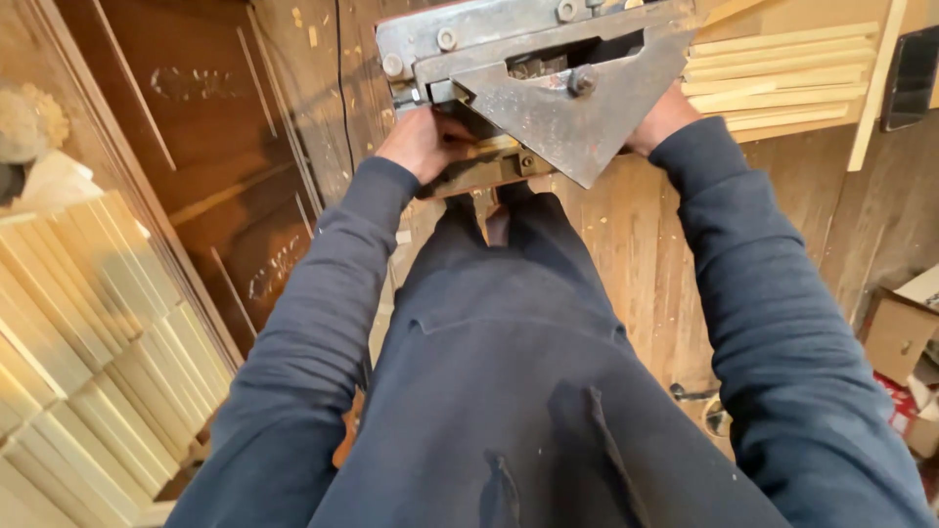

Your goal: Cutting wooden strips using a manual woodworking cutting machine in a workshop.

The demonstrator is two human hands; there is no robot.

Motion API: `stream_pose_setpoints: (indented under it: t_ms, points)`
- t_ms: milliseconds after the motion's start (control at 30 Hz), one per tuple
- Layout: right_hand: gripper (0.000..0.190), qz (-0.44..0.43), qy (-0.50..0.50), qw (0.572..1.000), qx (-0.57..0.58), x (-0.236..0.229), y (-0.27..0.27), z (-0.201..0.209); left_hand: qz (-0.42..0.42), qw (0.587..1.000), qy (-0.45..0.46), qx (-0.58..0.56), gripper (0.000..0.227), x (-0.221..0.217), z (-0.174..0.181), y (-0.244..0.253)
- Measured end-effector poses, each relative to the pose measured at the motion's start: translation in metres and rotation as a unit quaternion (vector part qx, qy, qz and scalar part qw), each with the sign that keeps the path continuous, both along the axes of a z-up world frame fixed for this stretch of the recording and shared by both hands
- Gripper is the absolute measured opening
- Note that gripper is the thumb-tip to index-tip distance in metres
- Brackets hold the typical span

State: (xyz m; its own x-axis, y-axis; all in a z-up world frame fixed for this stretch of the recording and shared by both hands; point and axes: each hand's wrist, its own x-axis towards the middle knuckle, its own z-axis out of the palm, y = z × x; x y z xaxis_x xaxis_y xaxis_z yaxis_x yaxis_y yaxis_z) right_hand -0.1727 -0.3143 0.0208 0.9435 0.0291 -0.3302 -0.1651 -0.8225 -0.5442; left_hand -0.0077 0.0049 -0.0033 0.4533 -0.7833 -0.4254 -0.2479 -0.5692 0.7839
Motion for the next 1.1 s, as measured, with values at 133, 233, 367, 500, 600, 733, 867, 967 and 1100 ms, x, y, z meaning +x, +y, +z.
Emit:
stream_pose_setpoints:
  t_ms: [133, 233, 367, 500, 600, 733, 867, 967, 1100]
  points:
    - [0.034, 0.045, -0.08, 0.996, -0.002, -0.004, -0.035, 0.013, 0.005, 1.0, -0.019, -0.004, 0.023, 0.004, 0.002, -0.005]
    - [0.026, -0.045, 0.088, 0.994, 0.053, -0.012, -0.036, 0.041, 0.018, 1.0, 0.019, 0.01, 0.024, -0.004, 0.014, -0.007]
    - [0.029, 0.008, 0.001, 0.999, 0.051, -0.011, -0.031, 0.057, 0.04, 0.998, 0.045, -0.006, 0.027, -0.003, 0.014, -0.01]
    - [0.036, 0.033, -0.057, 0.998, 0.022, -0.014, -0.023, 0.06, 0.031, 0.999, 0.024, 0.013, 0.032, -0.004, 0.031, -0.014]
    - [0.024, 0.043, -0.084, 0.995, -0.045, -0.015, -0.02, 0.066, 0.032, 0.999, 0.021, 0.036, 0.034, -0.003, 0.027, -0.014]
    - [0.026, -0.023, -0.052, 0.998, -0.04, -0.034, 0.007, 0.087, 0.041, 0.999, 0.035, -0.001, 0.032, -0.003, 0.024, -0.009]
    - [0.033, -0.037, 0.078, 0.994, -0.061, -0.053, 0.044, 0.078, 0.01, 0.999, 0.008, 0.029, 0.027, 0.0, 0.015, -0.008]
    - [0.035, -0.072, 0.07, 0.995, 0.005, -0.06, 0.07, 0.048, 0.02, 0.998, 0.026, 0.046, 0.025, -0.003, 0.023, -0.009]
    - [0.026, 0.002, -0.078, 0.99, 0.117, -0.039, 0.09, 0.02, 0.028, 0.999, 0.025, 0.035, 0.024, -0.004, 0.015, -0.008]
